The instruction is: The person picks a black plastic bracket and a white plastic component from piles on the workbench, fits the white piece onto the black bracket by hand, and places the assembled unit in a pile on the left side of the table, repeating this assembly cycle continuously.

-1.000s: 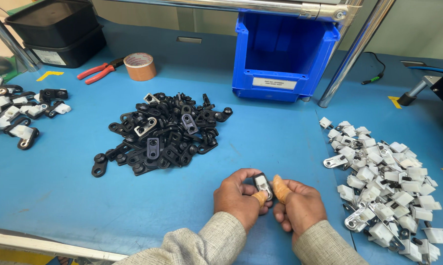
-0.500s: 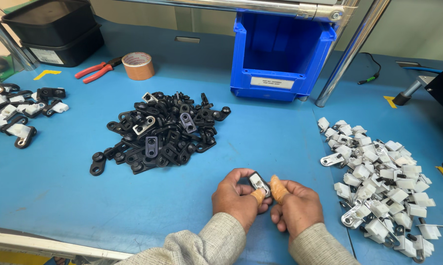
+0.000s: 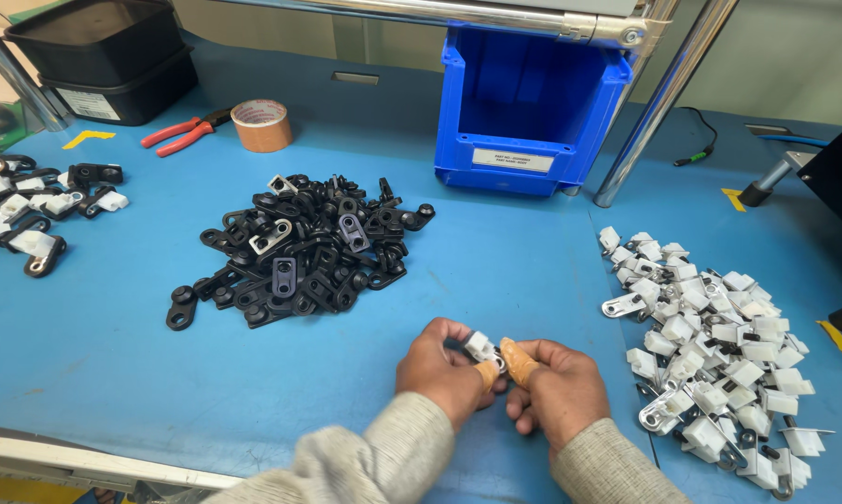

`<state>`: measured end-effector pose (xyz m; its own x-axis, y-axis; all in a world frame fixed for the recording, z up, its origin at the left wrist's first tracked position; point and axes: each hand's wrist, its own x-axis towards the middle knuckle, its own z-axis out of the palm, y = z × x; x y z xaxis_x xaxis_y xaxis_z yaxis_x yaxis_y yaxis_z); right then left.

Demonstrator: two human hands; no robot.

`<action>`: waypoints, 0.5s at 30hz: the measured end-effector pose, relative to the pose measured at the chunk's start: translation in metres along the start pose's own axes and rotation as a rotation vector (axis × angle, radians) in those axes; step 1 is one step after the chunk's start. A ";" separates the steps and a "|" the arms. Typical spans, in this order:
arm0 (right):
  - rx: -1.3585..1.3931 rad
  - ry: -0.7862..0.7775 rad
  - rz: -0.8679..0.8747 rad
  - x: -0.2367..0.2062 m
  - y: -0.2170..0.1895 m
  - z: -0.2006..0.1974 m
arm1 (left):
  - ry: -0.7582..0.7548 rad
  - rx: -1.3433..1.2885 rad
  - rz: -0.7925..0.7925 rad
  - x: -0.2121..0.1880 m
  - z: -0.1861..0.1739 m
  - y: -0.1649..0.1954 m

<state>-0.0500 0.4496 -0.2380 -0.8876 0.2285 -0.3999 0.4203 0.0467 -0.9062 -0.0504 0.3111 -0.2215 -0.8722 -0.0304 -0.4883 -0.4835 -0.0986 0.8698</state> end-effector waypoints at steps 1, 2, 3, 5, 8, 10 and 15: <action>0.008 -0.017 0.003 0.001 -0.001 -0.003 | -0.061 0.074 -0.030 0.003 -0.006 0.005; -0.104 -0.033 -0.051 0.001 -0.004 -0.008 | -0.123 0.149 -0.061 0.006 -0.010 0.008; -0.215 -0.049 -0.103 0.000 -0.007 -0.015 | -0.161 0.171 -0.082 0.008 -0.014 0.010; -0.425 -0.072 -0.232 0.000 -0.012 -0.021 | -0.232 0.214 -0.121 0.010 -0.020 0.011; -0.541 -0.088 -0.343 -0.001 -0.019 -0.029 | -0.280 0.088 -0.124 0.011 -0.018 0.004; -0.377 -0.110 -0.263 0.000 -0.022 -0.028 | -0.259 -0.041 -0.132 0.010 -0.014 -0.002; 0.007 -0.087 0.025 0.009 -0.013 -0.027 | -0.208 -0.044 -0.098 0.010 -0.014 -0.008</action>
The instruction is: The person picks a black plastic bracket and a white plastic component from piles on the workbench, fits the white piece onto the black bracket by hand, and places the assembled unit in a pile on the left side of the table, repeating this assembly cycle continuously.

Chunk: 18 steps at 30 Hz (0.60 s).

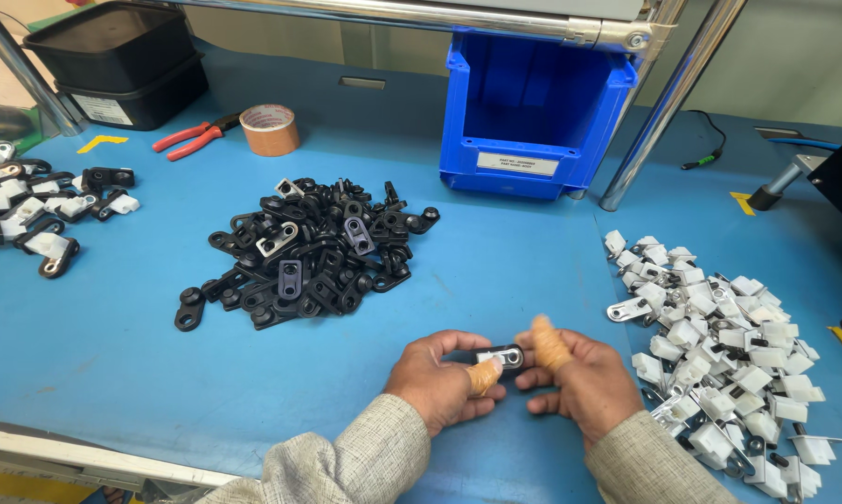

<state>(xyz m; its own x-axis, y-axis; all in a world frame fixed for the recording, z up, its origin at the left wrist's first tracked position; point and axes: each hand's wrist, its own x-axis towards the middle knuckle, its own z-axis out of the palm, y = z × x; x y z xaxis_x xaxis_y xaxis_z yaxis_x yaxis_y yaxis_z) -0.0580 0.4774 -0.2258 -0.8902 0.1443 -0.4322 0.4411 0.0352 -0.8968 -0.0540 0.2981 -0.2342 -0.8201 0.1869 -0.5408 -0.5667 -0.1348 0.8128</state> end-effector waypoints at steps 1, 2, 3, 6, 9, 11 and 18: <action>-0.018 -0.024 0.004 0.002 0.004 -0.002 | -0.007 0.031 0.017 -0.001 -0.001 0.001; -0.036 -0.045 -0.017 0.006 0.007 -0.004 | -0.016 0.063 0.034 -0.001 0.000 0.002; -0.053 -0.067 -0.039 0.011 0.008 -0.007 | -0.005 0.102 0.058 -0.003 0.002 0.004; -0.080 -0.071 -0.094 0.025 0.012 -0.008 | 0.055 0.206 0.100 -0.009 0.008 0.008; -0.054 0.020 -0.100 0.033 0.016 0.000 | 0.142 0.256 0.076 -0.014 0.013 0.010; -0.059 0.087 -0.091 0.036 0.017 0.009 | 0.171 0.252 0.045 -0.015 0.013 0.011; 0.053 0.017 -0.008 0.021 -0.002 0.005 | 0.020 -0.153 -0.037 -0.008 0.009 0.004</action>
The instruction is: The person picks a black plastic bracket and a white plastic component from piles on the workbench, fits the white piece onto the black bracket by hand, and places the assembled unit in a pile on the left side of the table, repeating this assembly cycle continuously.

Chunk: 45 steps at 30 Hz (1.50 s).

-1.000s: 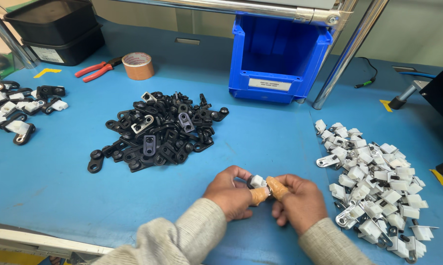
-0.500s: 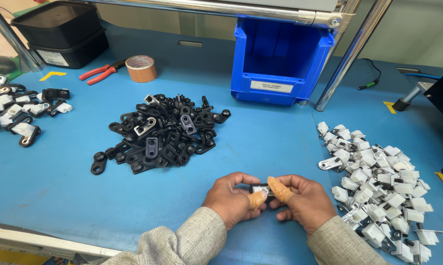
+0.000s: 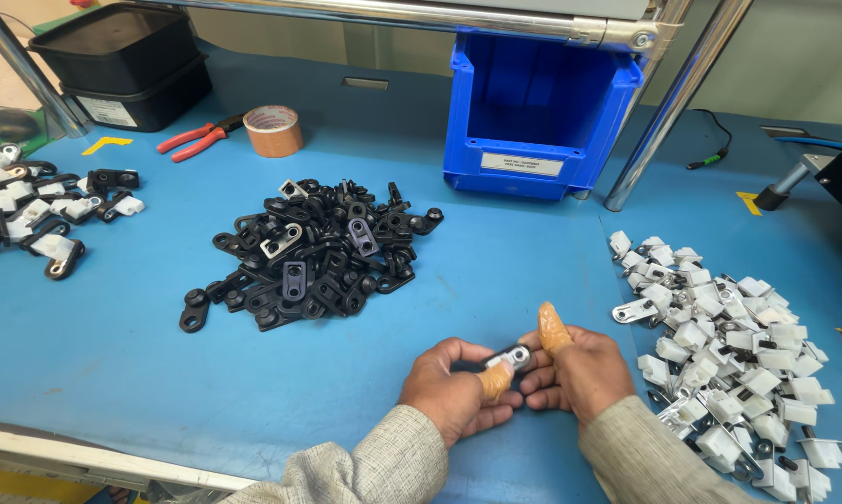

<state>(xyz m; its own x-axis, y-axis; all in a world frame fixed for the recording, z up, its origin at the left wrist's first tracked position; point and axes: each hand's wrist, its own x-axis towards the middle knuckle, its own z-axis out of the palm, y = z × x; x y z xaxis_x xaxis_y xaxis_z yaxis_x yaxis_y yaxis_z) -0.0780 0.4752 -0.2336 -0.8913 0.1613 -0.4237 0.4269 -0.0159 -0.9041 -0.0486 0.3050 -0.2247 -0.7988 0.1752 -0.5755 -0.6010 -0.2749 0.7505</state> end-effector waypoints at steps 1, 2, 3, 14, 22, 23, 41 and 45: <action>0.001 -0.029 0.020 -0.005 -0.001 -0.002 | 0.000 -0.037 -0.014 0.001 -0.003 -0.001; -0.025 -0.029 0.036 -0.008 -0.001 -0.002 | -0.002 -0.074 -0.028 0.001 -0.005 -0.002; -0.050 -0.029 0.052 -0.011 -0.001 -0.002 | -0.019 -0.079 -0.023 0.002 -0.006 -0.003; -0.039 -0.021 -0.046 0.003 0.010 0.001 | -0.025 0.113 0.093 0.012 -0.001 -0.011; 0.160 -0.040 0.001 -0.009 0.009 0.011 | -0.035 -0.028 0.032 0.005 -0.006 -0.010; 0.114 -0.034 -0.001 -0.010 0.009 0.010 | -0.034 -0.035 0.020 0.004 -0.007 -0.009; 0.010 0.048 0.013 -0.006 0.006 0.015 | -0.019 -0.138 0.076 -0.008 0.000 -0.003; -0.129 0.015 -0.016 -0.006 0.011 0.015 | -0.041 -0.157 0.064 -0.012 -0.003 -0.002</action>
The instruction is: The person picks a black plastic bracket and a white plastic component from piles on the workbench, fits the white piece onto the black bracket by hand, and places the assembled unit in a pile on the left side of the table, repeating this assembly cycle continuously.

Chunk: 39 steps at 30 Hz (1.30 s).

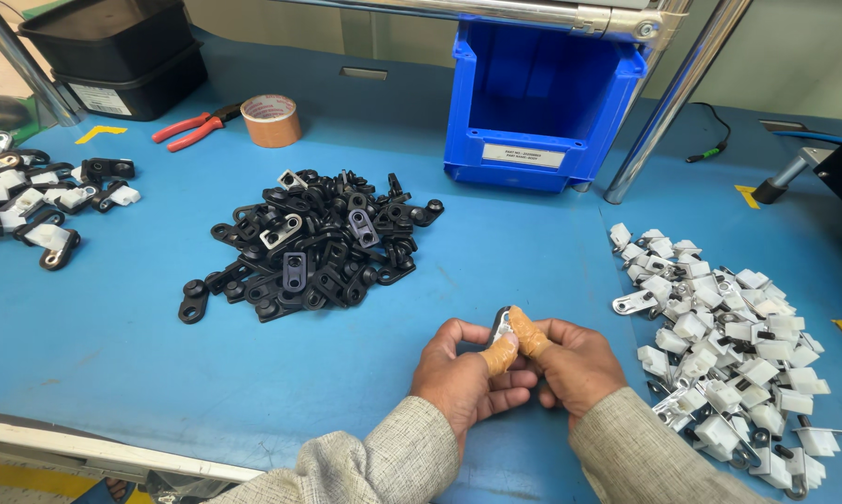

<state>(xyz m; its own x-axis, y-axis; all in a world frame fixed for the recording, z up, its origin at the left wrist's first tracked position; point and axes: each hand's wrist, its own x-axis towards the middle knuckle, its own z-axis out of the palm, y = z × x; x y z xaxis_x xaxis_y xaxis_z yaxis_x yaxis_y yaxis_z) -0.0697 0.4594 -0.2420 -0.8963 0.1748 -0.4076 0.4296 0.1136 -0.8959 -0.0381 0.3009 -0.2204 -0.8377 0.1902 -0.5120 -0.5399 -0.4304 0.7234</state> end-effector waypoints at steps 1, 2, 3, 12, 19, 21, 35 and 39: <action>0.014 -0.020 -0.018 0.001 0.001 0.001 | -0.006 0.003 -0.002 -0.001 0.000 0.000; 0.015 -0.012 -0.043 0.003 0.002 0.003 | -0.013 0.007 -0.006 -0.001 0.000 0.000; 0.016 -0.006 -0.068 0.004 0.003 0.005 | -0.005 0.006 0.002 -0.001 0.000 -0.001; -0.083 0.009 -0.008 -0.014 -0.003 0.009 | 0.007 -0.096 -0.054 0.001 -0.007 -0.003; -0.163 0.001 -0.065 -0.013 -0.007 0.015 | 0.018 -0.083 -0.053 0.004 -0.005 -0.005; -0.208 0.041 -0.052 -0.016 -0.005 0.016 | 0.052 -0.059 -0.056 0.004 -0.004 -0.004; -0.186 -0.104 -0.111 -0.027 -0.006 -0.010 | 0.023 -0.043 -0.091 0.012 -0.004 -0.003; -0.039 -0.068 -0.068 0.000 -0.008 -0.019 | 0.003 0.060 -0.084 0.016 -0.003 -0.004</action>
<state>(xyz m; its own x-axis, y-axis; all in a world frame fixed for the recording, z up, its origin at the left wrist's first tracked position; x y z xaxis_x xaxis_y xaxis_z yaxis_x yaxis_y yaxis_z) -0.0710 0.4773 -0.2317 -0.9282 0.0993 -0.3587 0.3707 0.1614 -0.9146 -0.0487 0.3031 -0.2330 -0.7892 0.2206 -0.5731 -0.6120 -0.3592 0.7046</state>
